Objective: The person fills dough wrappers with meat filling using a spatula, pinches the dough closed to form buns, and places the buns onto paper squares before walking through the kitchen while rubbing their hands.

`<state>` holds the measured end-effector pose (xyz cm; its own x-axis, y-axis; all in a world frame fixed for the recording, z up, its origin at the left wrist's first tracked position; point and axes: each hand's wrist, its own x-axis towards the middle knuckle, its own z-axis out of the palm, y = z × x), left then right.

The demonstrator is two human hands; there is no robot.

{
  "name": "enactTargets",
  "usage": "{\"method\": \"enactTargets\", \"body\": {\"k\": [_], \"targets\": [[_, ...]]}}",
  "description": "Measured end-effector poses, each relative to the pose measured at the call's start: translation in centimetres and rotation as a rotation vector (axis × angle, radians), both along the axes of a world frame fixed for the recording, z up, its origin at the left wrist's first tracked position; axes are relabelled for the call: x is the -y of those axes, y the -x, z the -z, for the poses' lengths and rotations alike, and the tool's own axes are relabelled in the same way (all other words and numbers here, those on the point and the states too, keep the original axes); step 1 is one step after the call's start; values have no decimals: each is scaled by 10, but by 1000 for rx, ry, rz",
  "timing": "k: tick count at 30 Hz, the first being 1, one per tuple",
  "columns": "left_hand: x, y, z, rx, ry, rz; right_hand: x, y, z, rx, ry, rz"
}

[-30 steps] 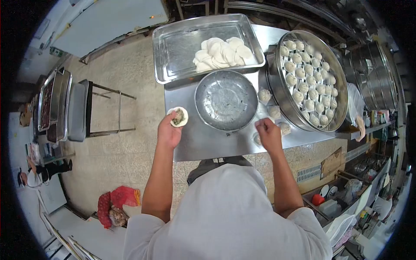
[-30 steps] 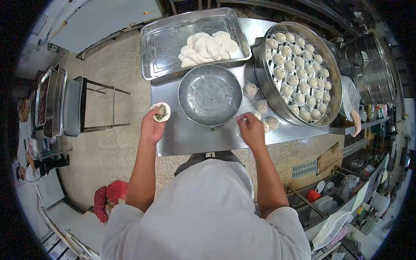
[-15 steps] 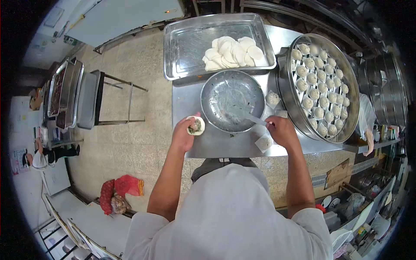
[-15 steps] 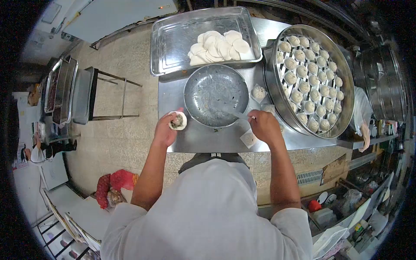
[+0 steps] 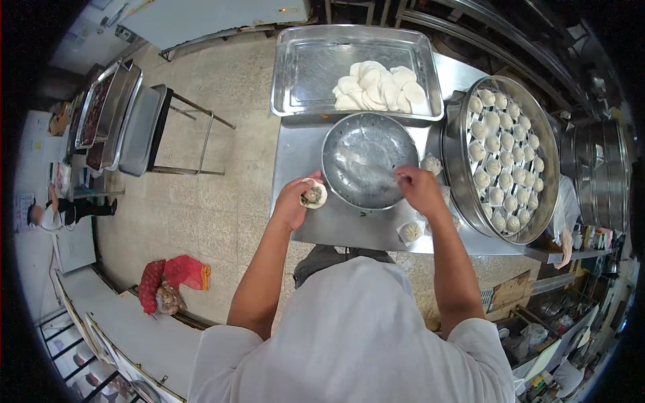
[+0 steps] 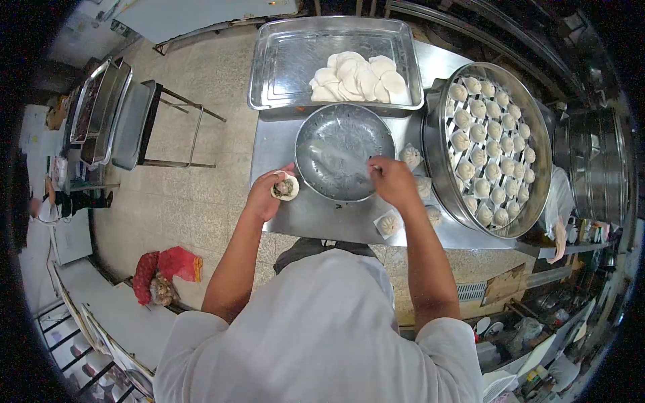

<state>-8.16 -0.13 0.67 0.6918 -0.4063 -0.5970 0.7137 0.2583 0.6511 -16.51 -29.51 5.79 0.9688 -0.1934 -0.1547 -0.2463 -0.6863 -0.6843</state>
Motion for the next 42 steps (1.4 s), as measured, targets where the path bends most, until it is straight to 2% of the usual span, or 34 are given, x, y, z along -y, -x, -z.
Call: {"method": "enactTargets", "body": {"k": [1, 2, 4, 8, 9, 10, 15, 18, 20, 22, 26, 28, 29, 31, 33, 36, 37, 38, 39, 40, 41, 42], "targets": [[-1, -2, -1, 16, -10, 1, 5, 3, -4, 14, 135, 18], [-3, -5, 1, 16, -9, -2, 9, 3, -2, 13, 136, 14], [-5, -13, 4, 40, 14, 18, 15, 2, 9, -6, 297, -18], [-5, -23, 2, 41, 13, 23, -10, -20, 28, -20, 253, -78], [-5, -25, 3, 38, 24, -13, -15, -22, 25, 1, 130, -56], [-5, -27, 5, 34, 34, -49, -18, -23, 21, 22, 6, -36], [-10, -20, 7, -60, 198, -272, -33, 3, -21, 232, -85, -69], [4, -14, -13, -142, 254, -312, -46, 15, -32, 289, -41, -126], [12, -11, -23, -206, 373, -258, -55, 20, -24, 298, 110, -184], [13, -10, -21, -193, 388, -235, -51, 28, -29, 283, 113, -164], [7, -10, -25, -86, 366, -339, -33, 56, -36, 314, 100, 67], [0, -11, -25, -59, 392, -375, -18, 70, -21, 109, -117, 307], [-5, -11, -19, -48, 333, -294, -11, 74, -11, -36, -160, 374], [-10, -10, -17, -54, 219, -210, -6, 78, 29, -45, -249, 455], [-11, -3, -16, -78, 259, -219, -8, 71, 45, -122, -380, 564], [-20, 13, -14, -76, 349, -274, -12, 62, 70, 48, -615, 569], [-24, 19, -16, -32, 320, -252, -21, 53, 59, 71, -709, 634], [-27, 24, -16, -61, 359, -270, -12, 49, 64, -104, -802, 645], [-29, 29, -18, -97, 403, -279, -4, 46, 78, -97, -772, 634], [-32, 34, -21, -70, 396, -288, -7, 41, 81, -70, -862, 760], [-36, 37, -25, -49, 391, -283, -5, 37, 87, -36, -788, 790], [-43, 39, -26, -18, 389, -323, -4, 36, 84, -47, -774, 716]]}}
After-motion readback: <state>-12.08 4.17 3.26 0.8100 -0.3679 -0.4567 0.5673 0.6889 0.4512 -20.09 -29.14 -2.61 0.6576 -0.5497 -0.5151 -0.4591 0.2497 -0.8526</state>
